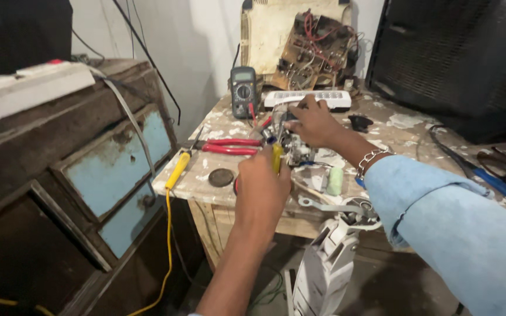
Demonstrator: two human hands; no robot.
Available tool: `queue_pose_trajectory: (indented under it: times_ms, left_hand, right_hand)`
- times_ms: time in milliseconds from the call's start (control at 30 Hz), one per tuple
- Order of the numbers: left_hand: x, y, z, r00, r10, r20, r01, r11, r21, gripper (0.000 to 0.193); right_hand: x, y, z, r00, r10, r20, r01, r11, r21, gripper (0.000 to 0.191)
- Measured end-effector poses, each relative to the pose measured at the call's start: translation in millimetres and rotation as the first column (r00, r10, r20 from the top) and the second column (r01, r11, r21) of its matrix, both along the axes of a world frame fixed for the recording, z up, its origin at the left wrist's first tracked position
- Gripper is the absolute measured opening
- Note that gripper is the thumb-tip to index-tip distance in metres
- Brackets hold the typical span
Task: The person works on a small electric motor at a cluttered workbench, using a yellow-handled screwdriver to loosen and adjust parts of the motor housing. They then handle wires and a capacitor, connecting and positioning the wiring on the motor while a multimeter sits nearby.
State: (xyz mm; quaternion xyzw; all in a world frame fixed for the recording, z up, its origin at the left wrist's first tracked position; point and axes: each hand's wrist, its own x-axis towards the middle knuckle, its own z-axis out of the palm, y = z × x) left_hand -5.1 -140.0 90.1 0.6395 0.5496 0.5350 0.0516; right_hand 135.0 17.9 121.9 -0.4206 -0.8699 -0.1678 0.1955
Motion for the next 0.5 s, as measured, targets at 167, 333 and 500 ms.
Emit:
queue_pose_trajectory:
  times_ms: [167,333,500]
  left_hand:
    - [3.1,16.8,7.3,0.998,0.064,0.008,-0.062,0.981,-0.185,0.025]
    - [-5.0,23.7,1.9,0.991,0.066,0.112,-0.041,0.977,-0.21,0.035]
    - [-7.1,30.4,-3.8,0.94,0.115,0.321,-0.03,0.966,-0.256,0.035]
  right_hand:
    - [-2.5,2.1,-4.7,0.995,0.003,-0.101,-0.007,0.999,-0.038,0.052]
    - [-2.0,6.4,-16.9,0.982,0.08,-0.173,-0.069,0.995,0.068,0.052]
    - [2.2,8.4,-20.6,0.976,0.05,-0.211,-0.046,0.999,0.023,0.05]
